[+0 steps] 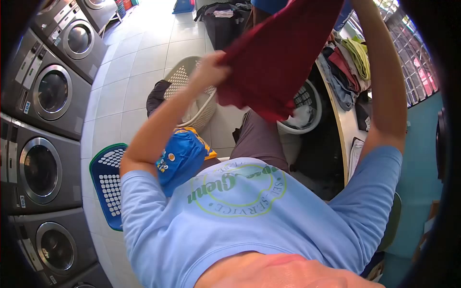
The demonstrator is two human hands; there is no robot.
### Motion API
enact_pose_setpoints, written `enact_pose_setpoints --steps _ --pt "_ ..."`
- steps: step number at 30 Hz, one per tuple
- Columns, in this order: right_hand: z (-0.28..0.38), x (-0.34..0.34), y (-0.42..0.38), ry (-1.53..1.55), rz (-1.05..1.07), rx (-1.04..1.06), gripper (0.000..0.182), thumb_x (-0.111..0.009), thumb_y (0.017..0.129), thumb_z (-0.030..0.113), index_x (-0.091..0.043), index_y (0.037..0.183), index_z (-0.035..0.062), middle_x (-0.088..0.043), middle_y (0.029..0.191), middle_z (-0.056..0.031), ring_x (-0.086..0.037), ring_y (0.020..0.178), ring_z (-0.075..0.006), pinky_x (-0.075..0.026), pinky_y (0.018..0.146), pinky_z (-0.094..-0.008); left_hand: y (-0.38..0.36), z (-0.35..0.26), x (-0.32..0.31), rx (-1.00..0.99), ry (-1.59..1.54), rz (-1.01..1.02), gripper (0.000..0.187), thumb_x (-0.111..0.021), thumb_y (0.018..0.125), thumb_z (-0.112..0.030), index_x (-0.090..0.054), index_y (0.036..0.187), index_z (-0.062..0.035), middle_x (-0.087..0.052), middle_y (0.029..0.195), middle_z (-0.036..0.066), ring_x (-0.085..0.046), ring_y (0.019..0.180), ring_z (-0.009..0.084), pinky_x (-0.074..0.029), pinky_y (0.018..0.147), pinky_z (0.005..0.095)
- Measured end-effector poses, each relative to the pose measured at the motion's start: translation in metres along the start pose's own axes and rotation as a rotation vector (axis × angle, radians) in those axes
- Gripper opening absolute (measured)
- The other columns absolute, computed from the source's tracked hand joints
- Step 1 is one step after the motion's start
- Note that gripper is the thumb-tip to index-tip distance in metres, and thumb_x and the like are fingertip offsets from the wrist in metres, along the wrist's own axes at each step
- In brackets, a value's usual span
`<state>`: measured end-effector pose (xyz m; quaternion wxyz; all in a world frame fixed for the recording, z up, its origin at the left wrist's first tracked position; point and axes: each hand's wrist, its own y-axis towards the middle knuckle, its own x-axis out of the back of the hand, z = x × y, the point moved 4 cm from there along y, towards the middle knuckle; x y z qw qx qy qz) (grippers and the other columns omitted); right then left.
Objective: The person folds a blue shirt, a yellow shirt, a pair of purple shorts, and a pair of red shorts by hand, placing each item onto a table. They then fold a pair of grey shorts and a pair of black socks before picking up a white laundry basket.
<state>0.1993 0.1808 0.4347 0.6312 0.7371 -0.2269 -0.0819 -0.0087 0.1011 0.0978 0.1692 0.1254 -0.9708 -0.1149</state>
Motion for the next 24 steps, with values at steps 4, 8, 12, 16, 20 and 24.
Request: enact_pose_setpoints --steps 4,8,12,16,20,24 --pt "-0.07 0.008 -0.025 -0.158 0.149 -0.154 0.021 -0.051 0.092 0.021 -0.054 0.095 0.0005 -0.062 0.085 -0.0207 -0.062 0.08 -0.0357 -0.047 0.068 -0.0412 0.024 -0.046 0.113 -0.154 0.045 -0.16 0.029 -0.057 0.081 -0.011 -0.064 0.107 -0.0016 -0.067 0.087 0.004 -0.061 0.079 0.0108 -0.051 0.072 0.028" --pt "-0.135 -0.011 -0.061 -0.087 0.381 -0.604 0.035 -0.057 0.09 0.034 -0.054 0.091 -0.0004 -0.062 0.074 -0.0136 -0.061 0.068 -0.0217 -0.047 0.063 -0.0349 0.026 -0.108 0.14 0.024 0.358 0.159 0.031 -0.067 0.081 -0.014 -0.062 0.107 0.0017 -0.068 0.088 0.004 -0.062 0.076 0.01 -0.051 0.072 0.0267" --pt "-0.144 -0.031 -0.085 0.369 0.607 -0.804 0.052 -0.053 0.089 0.05 -0.057 0.095 -0.0015 -0.061 0.073 -0.0071 -0.056 0.066 -0.0132 -0.046 0.063 -0.0297 0.037 -0.133 0.182 -0.098 0.823 0.045 0.027 -0.068 0.08 -0.018 -0.066 0.102 -0.0024 -0.068 0.084 0.003 -0.062 0.074 0.0107 -0.05 0.072 0.027" --pt "-0.107 -0.03 -0.085 0.44 0.868 -0.783 0.056 -0.053 0.088 0.052 -0.063 0.108 0.0014 -0.06 0.087 -0.0065 -0.056 0.083 -0.0156 -0.045 0.076 -0.0308 0.006 -0.2 0.182 -0.016 0.83 -0.313 0.018 -0.071 0.073 -0.014 -0.067 0.084 0.0002 -0.064 0.07 0.005 -0.059 0.069 0.012 -0.046 0.065 0.0276" --pt "-0.045 -0.017 -0.076 0.361 1.018 -0.285 0.044 -0.064 0.082 0.044 -0.068 0.106 0.0069 -0.055 0.086 -0.005 -0.052 0.089 -0.0171 -0.042 0.078 -0.0332 0.017 -0.191 0.238 -0.042 0.767 -0.393 0.022 -0.071 0.073 -0.016 -0.065 0.087 -0.0015 -0.064 0.075 0.005 -0.06 0.072 0.0126 -0.047 0.068 0.0276" --pt "-0.036 -0.017 -0.086 0.214 0.973 -0.058 0.02 -0.065 0.075 0.019 -0.068 0.09 0.0053 -0.049 0.084 -0.0076 -0.048 0.086 -0.0217 -0.039 0.078 -0.0341 0.034 -0.167 0.293 -0.096 0.659 -0.072 0.028 -0.065 0.08 -0.02 -0.062 0.103 -0.004 -0.064 0.09 0.006 -0.061 0.082 0.0138 -0.047 0.077 0.0281"
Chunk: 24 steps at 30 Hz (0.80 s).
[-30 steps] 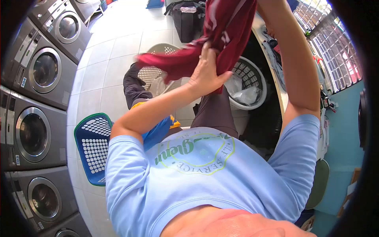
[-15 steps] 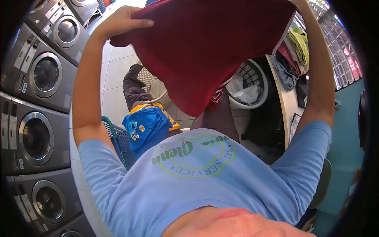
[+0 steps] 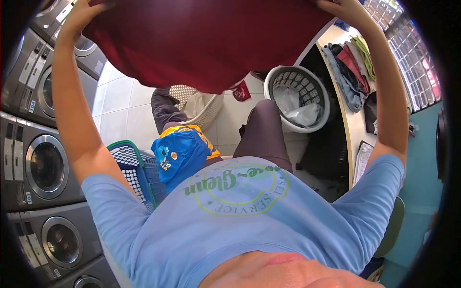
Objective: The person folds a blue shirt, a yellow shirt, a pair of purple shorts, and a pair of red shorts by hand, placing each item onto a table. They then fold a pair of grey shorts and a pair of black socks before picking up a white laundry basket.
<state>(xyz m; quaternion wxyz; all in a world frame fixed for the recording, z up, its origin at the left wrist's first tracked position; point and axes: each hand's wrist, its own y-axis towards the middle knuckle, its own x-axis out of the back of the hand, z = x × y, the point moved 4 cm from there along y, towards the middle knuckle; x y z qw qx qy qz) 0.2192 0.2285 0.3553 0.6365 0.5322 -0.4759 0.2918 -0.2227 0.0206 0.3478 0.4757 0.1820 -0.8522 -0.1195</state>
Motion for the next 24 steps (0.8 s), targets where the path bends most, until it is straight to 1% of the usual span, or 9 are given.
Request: enact_pose_setpoints --steps 3,5,6,10,11,13,15,19,24 --pt "-0.01 0.005 -0.002 -0.14 -0.265 -0.023 0.014 -0.052 0.069 0.002 -0.063 0.078 0.0023 -0.048 0.084 -0.0112 -0.049 0.088 -0.0262 -0.039 0.078 -0.0354 0.004 0.034 0.024 -0.068 -0.174 0.015 0.033 -0.06 0.086 -0.022 -0.059 0.114 -0.0058 -0.065 0.102 0.006 -0.062 0.089 0.0147 -0.048 0.084 0.0284" --pt "-0.041 0.01 -0.01 -0.206 -0.507 -0.103 0.015 -0.05 0.07 0.0 -0.062 0.077 0.0023 -0.049 0.085 -0.0117 -0.049 0.09 -0.027 -0.04 0.079 -0.036 0.011 0.049 0.035 -0.098 -0.303 -0.205 0.032 -0.057 0.088 -0.02 -0.058 0.116 -0.004 -0.064 0.106 0.007 -0.061 0.094 0.0159 -0.047 0.087 0.0293" --pt "-0.057 0.006 -0.009 -0.406 -0.379 -0.092 0.013 -0.049 0.073 0.0 -0.061 0.075 0.0026 -0.055 0.094 -0.013 -0.054 0.09 -0.0242 -0.042 0.075 -0.0335 0.008 0.04 0.035 -0.112 -0.368 -0.318 0.032 -0.055 0.089 -0.019 -0.058 0.116 -0.0032 -0.063 0.108 0.007 -0.061 0.096 0.0166 -0.046 0.089 0.0298" --pt "-0.091 -0.073 -0.014 0.362 0.057 -0.414 0.012 -0.051 0.078 0.001 -0.063 0.077 0.0045 -0.059 0.103 -0.0118 -0.058 0.085 -0.0156 -0.045 0.07 -0.0271 -0.006 -0.032 -0.009 -0.182 -0.487 -0.381 0.025 -0.048 0.079 -0.007 -0.059 0.097 0.0051 -0.061 0.083 0.013 -0.06 0.069 0.0219 -0.05 0.056 0.0308" --pt "-0.078 -0.095 -0.017 0.475 0.182 -0.414 0.013 -0.052 0.08 0.0 -0.064 0.082 0.0049 -0.061 0.101 -0.0098 -0.059 0.081 -0.0131 -0.046 0.068 -0.0252 0.031 0.03 0.007 -0.452 -0.023 -0.557 0.016 -0.053 0.081 -0.008 -0.061 0.093 0.0008 -0.063 0.076 0.007 -0.059 0.071 0.0128 -0.047 0.064 0.0263" --pt "-0.029 -0.137 -0.017 0.676 0.338 -0.382 0.025 -0.042 0.088 0.012 -0.063 0.1 0.0067 -0.064 0.088 -0.0027 -0.061 0.077 -0.0119 -0.052 0.07 -0.029 -0.007 -0.082 -0.06 -0.089 -0.464 -0.222 0.025 -0.041 0.084 -0.007 -0.058 0.101 0.0007 -0.062 0.079 0.006 -0.059 0.074 0.0123 -0.047 0.065 0.0252" --pt "0.006 -0.204 -0.02 0.836 0.44 -0.475 0.036 -0.036 0.08 0.015 -0.063 0.101 0.0063 -0.063 0.088 -0.0081 -0.062 0.075 -0.0174 -0.054 0.068 -0.0353 0.003 -0.093 -0.078 -0.341 0.06 -0.403 0.026 -0.04 0.083 -0.008 -0.059 0.098 0.0003 -0.061 0.078 0.005 -0.057 0.073 0.0107 -0.046 0.065 0.024" --pt "0.086 -0.32 -0.045 1.232 0.792 -0.557 0.043 -0.05 0.09 0.029 -0.049 0.127 0.0083 -0.06 0.106 -0.0108 -0.061 0.089 -0.0187 -0.054 0.069 -0.0372 -0.002 -0.132 -0.1 -0.229 -0.106 -0.073 0.023 -0.042 0.083 -0.007 -0.061 0.095 -0.0006 -0.061 0.078 0.003 -0.054 0.071 0.0091 -0.044 0.065 0.0228" --pt "0.169 -0.368 -0.053 1.534 0.688 -0.756 0.07 -0.066 0.085 0.029 -0.028 0.143 0.0181 -0.051 0.119 -0.0084 -0.056 0.1 -0.0175 -0.052 0.079 -0.0343 -0.01 -0.153 -0.076 -0.259 -0.171 -0.086 0.014 -0.052 0.083 -0.006 -0.063 0.091 -0.0027 -0.062 0.081 0.001 -0.055 0.071 0.0071 -0.046 0.066 0.021"
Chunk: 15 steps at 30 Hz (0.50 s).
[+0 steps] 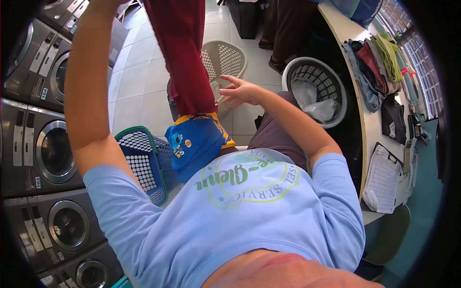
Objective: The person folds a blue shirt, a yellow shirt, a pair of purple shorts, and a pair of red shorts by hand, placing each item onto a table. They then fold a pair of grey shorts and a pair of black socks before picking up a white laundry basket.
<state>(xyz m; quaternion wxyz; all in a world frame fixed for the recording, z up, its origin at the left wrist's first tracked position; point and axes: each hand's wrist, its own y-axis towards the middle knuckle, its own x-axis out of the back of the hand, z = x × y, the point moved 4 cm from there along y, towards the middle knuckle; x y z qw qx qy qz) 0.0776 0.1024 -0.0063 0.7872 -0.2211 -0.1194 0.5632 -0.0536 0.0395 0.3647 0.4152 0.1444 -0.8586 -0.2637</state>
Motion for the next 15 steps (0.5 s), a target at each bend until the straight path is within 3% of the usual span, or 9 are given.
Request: enact_pose_setpoints --steps 3,4,7,8,10,11,15 --pt "0.011 -0.017 0.016 0.114 0.075 0.25 0.07 -0.065 0.086 0.024 -0.026 0.144 0.0168 -0.051 0.12 -0.0092 -0.055 0.101 -0.0166 -0.051 0.081 -0.0332 -0.005 0.003 0.026 -0.022 -0.196 0.003 0.012 -0.056 0.086 -0.01 -0.063 0.093 -0.004 -0.063 0.083 0.001 -0.057 0.072 0.0075 -0.048 0.066 0.0211" --pt "0.018 -0.024 0.014 0.162 0.035 0.408 0.061 -0.064 0.086 0.019 -0.034 0.14 0.0143 -0.054 0.117 -0.0079 -0.056 0.097 -0.0132 -0.05 0.079 -0.0281 -0.007 0.001 0.031 -0.023 -0.252 0.029 0.012 -0.057 0.086 -0.011 -0.063 0.094 -0.0043 -0.063 0.083 0.001 -0.058 0.072 0.0076 -0.048 0.067 0.0213" --pt "0.019 -0.031 0.034 0.084 0.023 0.626 0.045 -0.063 0.087 0.016 -0.049 0.129 0.0096 -0.061 0.104 -0.0047 -0.059 0.086 -0.01 -0.05 0.071 -0.0241 -0.021 -0.01 0.037 -0.1 -0.453 -0.078 0.014 -0.059 0.087 -0.015 -0.063 0.096 -0.004 -0.064 0.084 0.001 -0.059 0.073 0.0081 -0.049 0.068 0.022" --pt "0.025 -0.028 0.029 0.01 -0.03 0.584 0.038 -0.061 0.087 0.015 -0.052 0.124 0.0081 -0.063 0.099 -0.0036 -0.06 0.082 -0.0094 -0.05 0.069 -0.0235 -0.025 -0.014 0.042 -0.096 -0.438 -0.051 0.017 -0.06 0.087 -0.016 -0.062 0.099 -0.0038 -0.064 0.088 0.003 -0.06 0.076 0.0098 -0.05 0.07 0.0235" --pt "0.043 -0.017 0.008 -0.138 -0.139 0.5 0.027 -0.059 0.089 0.014 -0.06 0.114 0.0052 -0.065 0.089 -0.0015 -0.06 0.075 -0.0081 -0.05 0.066 -0.0223 -0.02 -0.008 0.065 -0.146 -0.269 -0.198 0.025 -0.05 0.08 -0.01 -0.058 0.099 0.0036 -0.061 0.085 0.01 -0.06 0.07 0.0188 -0.05 0.06 0.0287" --pt "0.044 0.002 0.011 -0.138 -0.22 0.57 0.024 -0.058 0.09 0.014 -0.061 0.112 0.0045 -0.065 0.087 -0.001 -0.06 0.072 -0.0077 -0.05 0.065 -0.0227 -0.02 -0.004 0.076 -0.174 -0.185 -0.274 0.029 -0.046 0.077 -0.007 -0.057 0.099 0.0074 -0.06 0.084 0.013 -0.06 0.067 0.0234 -0.05 0.054 0.0313" --pt "0.065 0.078 -0.014 -0.017 -0.373 0.662 0.023 -0.054 0.093 0.018 -0.062 0.11 0.0032 -0.062 0.082 0.0009 -0.058 0.072 -0.0065 -0.051 0.067 -0.0237 -0.036 0.016 0.104 -0.021 -0.273 -0.413 0.039 -0.048 0.074 -0.009 -0.052 0.108 0.0086 -0.059 0.088 0.018 -0.06 0.073 0.0268 -0.053 0.056 0.0368"
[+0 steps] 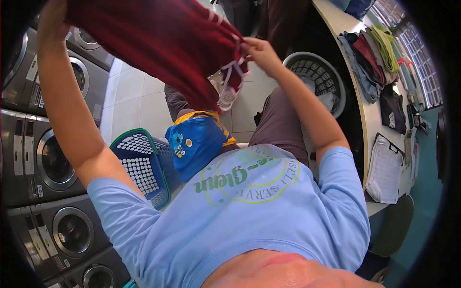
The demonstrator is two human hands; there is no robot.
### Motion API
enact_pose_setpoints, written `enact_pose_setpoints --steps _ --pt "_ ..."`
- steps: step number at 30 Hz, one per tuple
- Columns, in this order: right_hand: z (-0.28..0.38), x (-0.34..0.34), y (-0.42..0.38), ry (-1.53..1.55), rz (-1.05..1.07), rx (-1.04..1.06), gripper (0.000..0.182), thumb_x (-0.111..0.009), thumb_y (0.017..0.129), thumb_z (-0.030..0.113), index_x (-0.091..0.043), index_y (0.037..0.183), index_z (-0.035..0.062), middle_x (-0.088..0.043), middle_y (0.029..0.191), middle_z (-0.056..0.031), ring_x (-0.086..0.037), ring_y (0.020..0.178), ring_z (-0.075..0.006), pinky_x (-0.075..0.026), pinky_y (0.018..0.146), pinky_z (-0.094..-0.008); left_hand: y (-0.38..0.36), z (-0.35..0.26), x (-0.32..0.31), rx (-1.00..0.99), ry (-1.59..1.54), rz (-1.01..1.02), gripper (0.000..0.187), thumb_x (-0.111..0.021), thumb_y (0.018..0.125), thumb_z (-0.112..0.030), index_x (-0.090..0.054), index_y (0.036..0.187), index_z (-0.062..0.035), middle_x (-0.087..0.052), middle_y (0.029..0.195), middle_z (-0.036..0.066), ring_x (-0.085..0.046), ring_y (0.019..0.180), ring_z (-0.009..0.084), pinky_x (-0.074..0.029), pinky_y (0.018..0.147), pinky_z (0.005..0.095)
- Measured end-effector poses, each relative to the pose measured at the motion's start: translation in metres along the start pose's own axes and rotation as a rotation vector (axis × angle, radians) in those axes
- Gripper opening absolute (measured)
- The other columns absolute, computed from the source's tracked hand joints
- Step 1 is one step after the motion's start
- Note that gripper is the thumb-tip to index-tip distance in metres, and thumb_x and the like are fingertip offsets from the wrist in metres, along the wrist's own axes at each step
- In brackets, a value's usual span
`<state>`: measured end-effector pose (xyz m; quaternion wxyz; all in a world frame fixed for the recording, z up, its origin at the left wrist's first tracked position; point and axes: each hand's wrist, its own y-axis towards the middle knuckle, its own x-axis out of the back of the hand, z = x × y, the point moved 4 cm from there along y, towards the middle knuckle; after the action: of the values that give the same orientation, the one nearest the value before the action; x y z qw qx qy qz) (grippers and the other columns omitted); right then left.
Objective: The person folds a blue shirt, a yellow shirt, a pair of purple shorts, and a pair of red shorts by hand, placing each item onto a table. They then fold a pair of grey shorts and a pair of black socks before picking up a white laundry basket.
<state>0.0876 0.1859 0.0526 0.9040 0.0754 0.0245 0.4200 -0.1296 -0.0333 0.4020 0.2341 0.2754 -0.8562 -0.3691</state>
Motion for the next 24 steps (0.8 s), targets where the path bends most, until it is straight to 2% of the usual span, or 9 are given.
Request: enact_pose_setpoints --steps 3,9,10,12,14,16,18,20,24 --pt "0.02 0.041 0.0 -0.014 -0.067 0.031 0.024 -0.058 0.091 0.017 -0.062 0.109 0.0017 -0.062 0.08 0.0 -0.057 0.067 -0.0054 -0.048 0.064 -0.0207 0.007 0.042 0.046 0.27 0.07 -0.262 0.03 -0.053 0.09 -0.016 -0.058 0.117 -0.0031 -0.063 0.11 0.009 -0.06 0.099 0.0176 -0.045 0.09 0.0298" --pt "0.077 0.086 -0.02 -0.159 -0.091 0.045 0.019 -0.057 0.091 0.013 -0.06 0.105 0.0015 -0.061 0.075 -0.0018 -0.059 0.061 -0.0082 -0.048 0.054 -0.0205 0.006 0.039 0.045 0.155 0.045 -0.181 0.029 -0.054 0.091 -0.016 -0.057 0.117 -0.0027 -0.064 0.106 0.01 -0.062 0.096 0.0187 -0.047 0.088 0.0296" --pt "0.089 0.093 -0.021 -0.176 -0.132 0.096 0.019 -0.056 0.091 0.013 -0.059 0.106 0.001 -0.061 0.076 -0.0027 -0.06 0.063 -0.009 -0.049 0.056 -0.0214 0.004 0.025 0.032 0.087 -0.001 -0.118 0.033 -0.052 0.085 -0.014 -0.056 0.114 0.001 -0.062 0.101 0.013 -0.061 0.088 0.022 -0.049 0.077 0.0321" --pt "0.104 0.102 -0.027 0.05 -0.333 0.389 0.023 -0.058 0.091 0.016 -0.057 0.108 0.0006 -0.061 0.087 -0.0035 -0.06 0.083 -0.0102 -0.049 0.073 -0.0227 -0.003 -0.011 -0.004 -0.054 -0.092 0.003 0.04 -0.047 0.073 -0.009 -0.052 0.108 0.0083 -0.059 0.09 0.02 -0.06 0.07 0.0286 -0.054 0.056 0.0372" --pt "0.095 0.091 -0.044 0.017 -0.775 0.605 0.032 -0.063 0.088 0.02 -0.053 0.112 0.0014 -0.059 0.093 -0.0025 -0.057 0.087 -0.0097 -0.045 0.077 -0.0223 -0.006 -0.016 -0.016 -0.037 -0.062 0.005 0.041 -0.048 0.073 -0.01 -0.052 0.11 0.0082 -0.059 0.091 0.02 -0.06 0.071 0.0299 -0.054 0.055 0.036" --pt "0.038 0.065 -0.033 0.128 -0.635 0.323 0.028 -0.062 0.089 0.022 -0.055 0.107 0.0026 -0.059 0.096 -0.0023 -0.054 0.085 -0.0094 -0.046 0.077 -0.0254 -0.002 -0.006 -0.016 -0.03 -0.045 0.025 0.035 -0.052 0.077 -0.012 -0.055 0.108 0.0041 -0.06 0.092 0.015 -0.06 0.074 0.0243 -0.053 0.06 0.0318" --pt "0.021 0.028 -0.036 0.514 -0.232 -0.147 0.022 -0.063 0.086 0.013 -0.059 0.105 0.0029 -0.065 0.097 -0.0065 -0.061 0.089 -0.0165 -0.049 0.082 -0.0304 0.001 0.021 -0.016 -0.022 -0.04 0.066 0.019 -0.06 0.087 -0.017 -0.06 0.102 -0.0039 -0.064 0.093 0.004 -0.061 0.08 0.0119 -0.05 0.073 0.0246" --pt "0.01 0.015 -0.033 0.734 -0.172 -0.382 0.017 -0.057 0.09 0.013 -0.059 0.103 0.0023 -0.065 0.099 -0.0094 -0.061 0.095 -0.0224 -0.048 0.089 -0.041 -0.012 0.038 -0.013 0.128 -0.22 0.19 0.023 -0.06 0.086 -0.015 -0.059 0.107 -0.0044 -0.063 0.098 0.006 -0.06 0.086 0.0147 -0.05 0.079 0.0283" --pt "0.038 0.059 -0.03 0.755 -0.19 -0.284 0.025 -0.048 0.095 0.023 -0.054 0.111 0.005 -0.062 0.109 -0.0083 -0.058 0.103 -0.0223 -0.042 0.096 -0.0447 -0.002 0.096 0.046 0.338 -0.046 0.234 0.027 -0.056 0.089 -0.012 -0.057 0.115 -0.003 -0.064 0.105 0.007 -0.06 0.098 0.0157 -0.046 0.09 0.0309"
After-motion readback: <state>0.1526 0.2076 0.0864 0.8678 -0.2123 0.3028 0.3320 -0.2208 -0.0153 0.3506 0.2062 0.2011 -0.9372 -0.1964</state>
